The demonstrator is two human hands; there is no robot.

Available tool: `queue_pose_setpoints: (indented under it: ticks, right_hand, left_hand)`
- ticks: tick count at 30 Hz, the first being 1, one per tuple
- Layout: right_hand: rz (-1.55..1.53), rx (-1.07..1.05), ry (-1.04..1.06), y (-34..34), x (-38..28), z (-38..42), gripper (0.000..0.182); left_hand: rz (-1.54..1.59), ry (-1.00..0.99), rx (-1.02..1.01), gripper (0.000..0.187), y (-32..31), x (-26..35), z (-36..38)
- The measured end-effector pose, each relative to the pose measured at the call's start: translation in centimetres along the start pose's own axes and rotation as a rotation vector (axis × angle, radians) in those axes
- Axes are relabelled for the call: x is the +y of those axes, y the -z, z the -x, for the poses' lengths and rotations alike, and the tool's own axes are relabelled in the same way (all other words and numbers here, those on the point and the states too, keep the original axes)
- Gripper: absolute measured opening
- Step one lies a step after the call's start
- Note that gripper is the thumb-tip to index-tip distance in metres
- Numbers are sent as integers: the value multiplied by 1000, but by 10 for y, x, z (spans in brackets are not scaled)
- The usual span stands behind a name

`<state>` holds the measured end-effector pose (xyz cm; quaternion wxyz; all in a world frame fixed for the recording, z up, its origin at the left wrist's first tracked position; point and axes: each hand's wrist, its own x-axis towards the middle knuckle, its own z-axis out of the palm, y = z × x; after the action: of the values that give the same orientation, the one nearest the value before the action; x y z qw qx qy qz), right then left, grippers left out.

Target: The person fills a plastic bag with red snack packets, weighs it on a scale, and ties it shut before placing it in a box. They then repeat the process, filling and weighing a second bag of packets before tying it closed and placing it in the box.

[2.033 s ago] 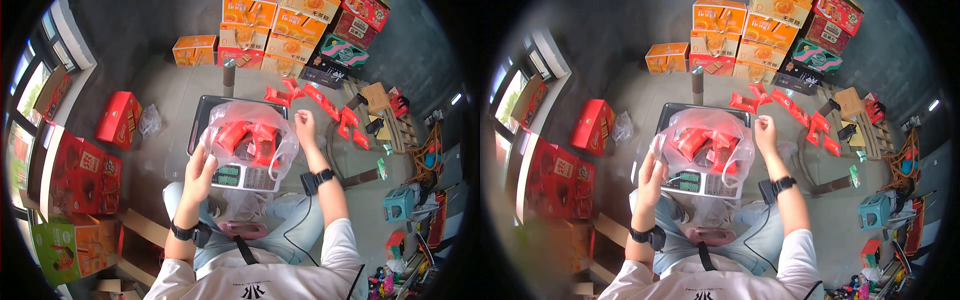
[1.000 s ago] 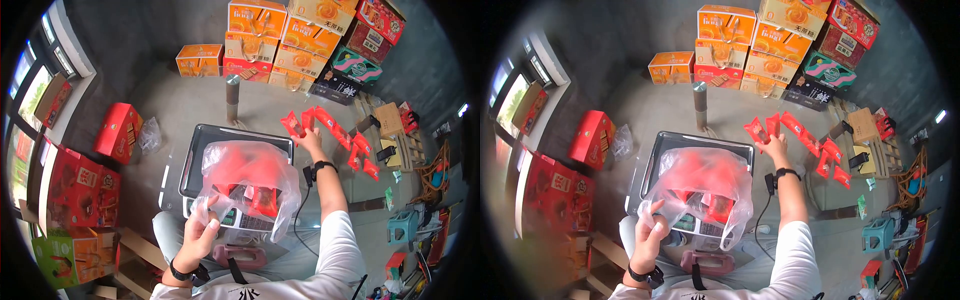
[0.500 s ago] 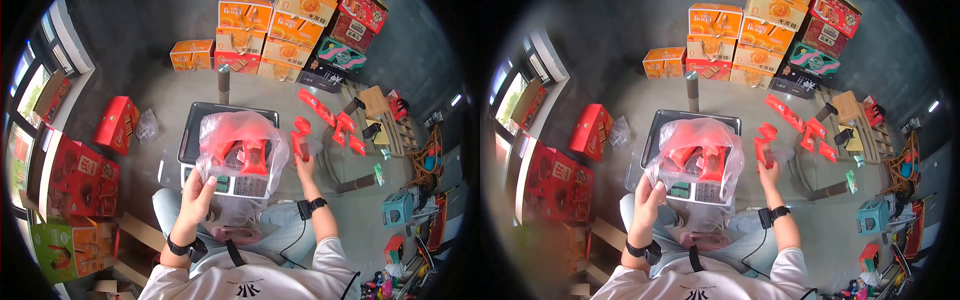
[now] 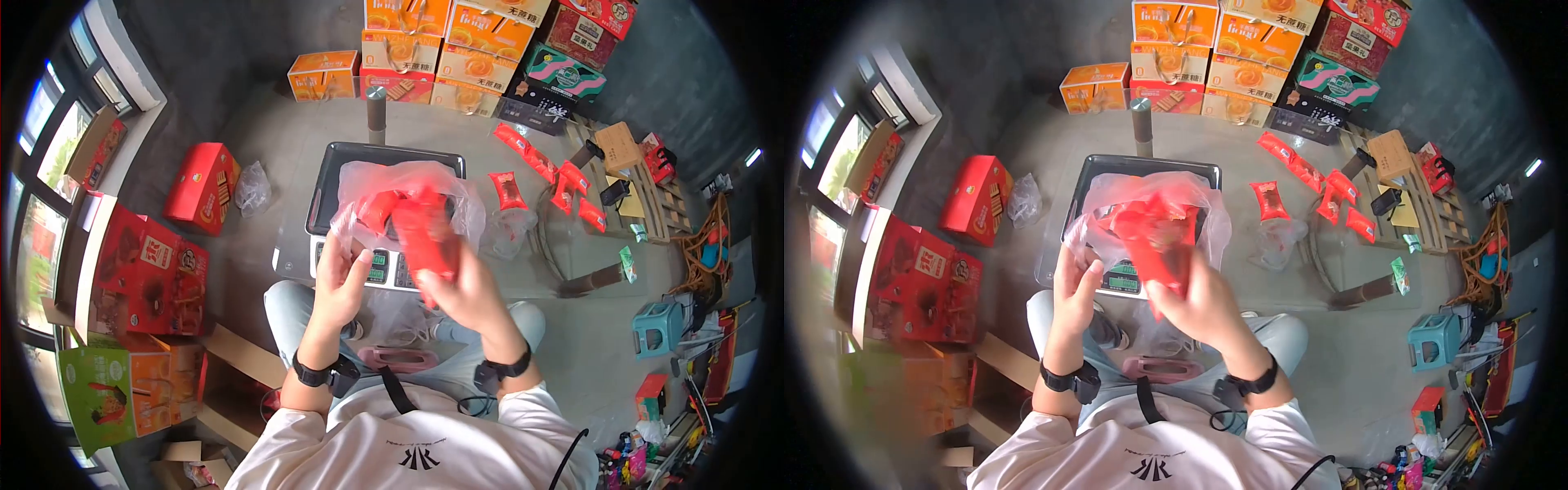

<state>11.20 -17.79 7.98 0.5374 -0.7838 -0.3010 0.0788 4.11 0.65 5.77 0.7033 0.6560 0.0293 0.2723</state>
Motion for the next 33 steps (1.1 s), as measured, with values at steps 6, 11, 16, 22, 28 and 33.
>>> queue_pose_setpoints:
  ticks: [6, 11, 16, 22, 28, 33]
  right_hand:
    - [165, -212, -311, -48, 66, -48, 72]
    - [-565, 104, -201, -66, 49, -52, 88]
    - [-490, 126, 26, -20, 19, -19, 38]
    - [-221, 860, 43, 72, 154, -98, 23]
    - [941, 381, -581, 104, 300, -135, 77]
    - [881, 482, -521, 99, 327, -98, 64]
  left_hand:
    - [-227, 51, -125, 60, 7, 0, 8]
    - [-331, 61, -192, 62, -4, 0, 11]
    - [-284, 57, -146, 66, 0, -3, 5]
    - [-68, 84, -87, 68, 9, -23, -2]
    - [-76, 150, -86, 60, 0, -2, 4]
    - [-85, 195, -28, 51, 4, -5, 11]
